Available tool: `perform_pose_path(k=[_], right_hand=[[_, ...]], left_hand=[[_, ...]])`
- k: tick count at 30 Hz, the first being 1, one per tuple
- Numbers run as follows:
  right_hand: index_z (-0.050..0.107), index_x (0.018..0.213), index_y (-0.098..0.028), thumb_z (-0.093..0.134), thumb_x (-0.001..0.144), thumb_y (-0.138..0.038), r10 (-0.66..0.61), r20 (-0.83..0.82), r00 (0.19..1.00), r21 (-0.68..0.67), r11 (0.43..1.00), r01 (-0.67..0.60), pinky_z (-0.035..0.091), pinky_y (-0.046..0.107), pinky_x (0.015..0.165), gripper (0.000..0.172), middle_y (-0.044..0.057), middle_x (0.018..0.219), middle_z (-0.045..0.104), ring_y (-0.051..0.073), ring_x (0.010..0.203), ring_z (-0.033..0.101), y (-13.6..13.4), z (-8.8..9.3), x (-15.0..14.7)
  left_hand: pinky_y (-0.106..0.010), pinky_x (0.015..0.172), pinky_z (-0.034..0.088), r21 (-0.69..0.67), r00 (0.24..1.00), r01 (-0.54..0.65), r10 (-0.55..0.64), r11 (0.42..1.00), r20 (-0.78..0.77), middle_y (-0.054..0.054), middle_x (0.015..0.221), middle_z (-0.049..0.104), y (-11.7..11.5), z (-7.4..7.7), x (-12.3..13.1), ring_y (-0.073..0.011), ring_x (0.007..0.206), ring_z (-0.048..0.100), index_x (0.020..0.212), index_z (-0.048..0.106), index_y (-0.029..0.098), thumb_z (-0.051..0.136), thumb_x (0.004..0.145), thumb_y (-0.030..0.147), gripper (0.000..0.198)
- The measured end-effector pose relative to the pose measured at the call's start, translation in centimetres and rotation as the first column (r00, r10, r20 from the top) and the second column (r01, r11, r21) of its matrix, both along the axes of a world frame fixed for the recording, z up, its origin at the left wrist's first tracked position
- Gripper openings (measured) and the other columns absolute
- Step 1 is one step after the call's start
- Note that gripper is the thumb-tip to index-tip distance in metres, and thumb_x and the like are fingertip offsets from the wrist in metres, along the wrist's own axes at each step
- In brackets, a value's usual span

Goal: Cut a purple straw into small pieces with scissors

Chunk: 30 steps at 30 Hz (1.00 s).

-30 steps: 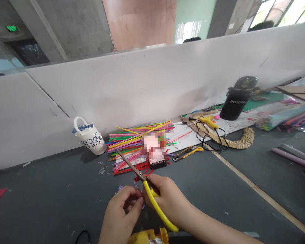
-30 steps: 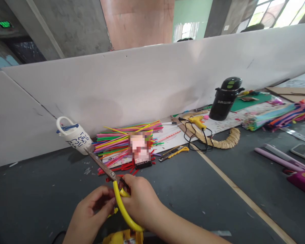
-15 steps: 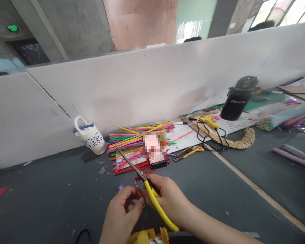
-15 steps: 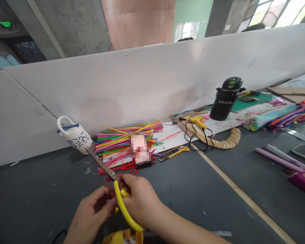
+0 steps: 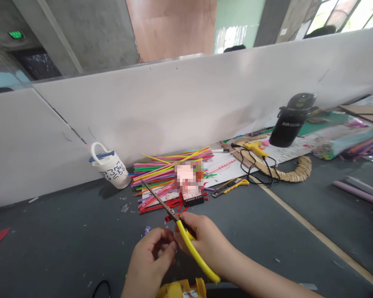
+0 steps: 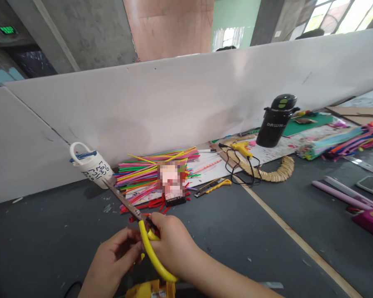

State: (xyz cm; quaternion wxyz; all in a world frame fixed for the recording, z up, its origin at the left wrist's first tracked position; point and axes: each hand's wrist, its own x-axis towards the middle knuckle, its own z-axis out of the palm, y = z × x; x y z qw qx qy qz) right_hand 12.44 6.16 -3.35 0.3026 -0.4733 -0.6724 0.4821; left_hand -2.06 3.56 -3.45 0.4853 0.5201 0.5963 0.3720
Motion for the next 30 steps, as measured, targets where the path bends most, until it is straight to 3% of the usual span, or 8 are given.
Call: perform_pose_path(k=[9,19,24,27,30], right_hand=[[0.048,0.067,-0.018,0.053,0.067,-0.016,0.005,-0.007,1.0,0.0,1.0,-0.005,0.032,0.019,0.05,0.005,-0.004,0.06,0.051,0.01,0.054,0.04,0.0,0.2,0.1],[0.049,0.067,-0.018,0.054,0.069,-0.017,0.028,-0.029,0.999,0.022,0.999,-0.028,0.032,0.019,0.05,0.005,-0.005,0.06,0.049,0.01,0.055,0.038,0.0,0.6,0.2],[0.047,0.066,-0.018,0.053,0.071,-0.019,0.025,-0.044,0.999,0.033,0.999,-0.024,0.033,0.018,0.05,0.008,-0.005,0.059,0.047,0.01,0.056,0.04,0.0,1.3,0.6],[0.047,0.068,-0.019,0.057,0.073,-0.027,0.019,-0.025,1.0,0.061,0.998,-0.017,0.03,0.019,0.048,0.013,-0.006,0.058,0.044,0.01,0.055,0.038,0.1,2.0,1.2],[0.047,0.073,-0.02,0.065,0.068,-0.04,-0.003,0.164,0.986,0.182,0.983,-0.027,0.027,0.021,0.047,0.027,-0.007,0.059,0.044,0.011,0.053,0.036,0.0,2.6,1.7]], left_hand=[[-0.016,0.036,0.033,-0.1,0.973,-0.071,0.091,0.992,0.213,0.004,0.045,0.052,-0.2,-0.1,0.4,-0.0086,0.039,0.047,0.063,0.061,0.015,0.069,0.062,0.032,0.019],[-0.018,0.036,0.032,-0.094,0.985,-0.008,0.024,0.996,0.171,0.004,0.044,0.051,0.1,0.1,0.0,-0.0094,0.039,0.046,0.064,0.06,0.015,0.07,0.06,0.035,0.023],[-0.018,0.039,0.032,-0.025,0.994,0.0,0.002,1.0,0.108,0.004,0.043,0.052,0.4,1.5,0.3,-0.0081,0.039,0.043,0.06,0.06,0.014,0.068,0.062,0.03,0.018],[-0.019,0.041,0.035,-0.008,0.989,-0.068,0.068,0.998,0.132,0.004,0.046,0.053,0.4,2.7,0.2,-0.0091,0.042,0.047,0.062,0.061,0.015,0.068,0.063,0.029,0.016],[-0.018,0.04,0.036,0.033,0.949,-0.242,0.229,0.97,0.218,0.003,0.05,0.057,0.2,3.3,-0.5,-0.0092,0.044,0.048,0.068,0.062,0.016,0.07,0.063,0.03,0.017]])
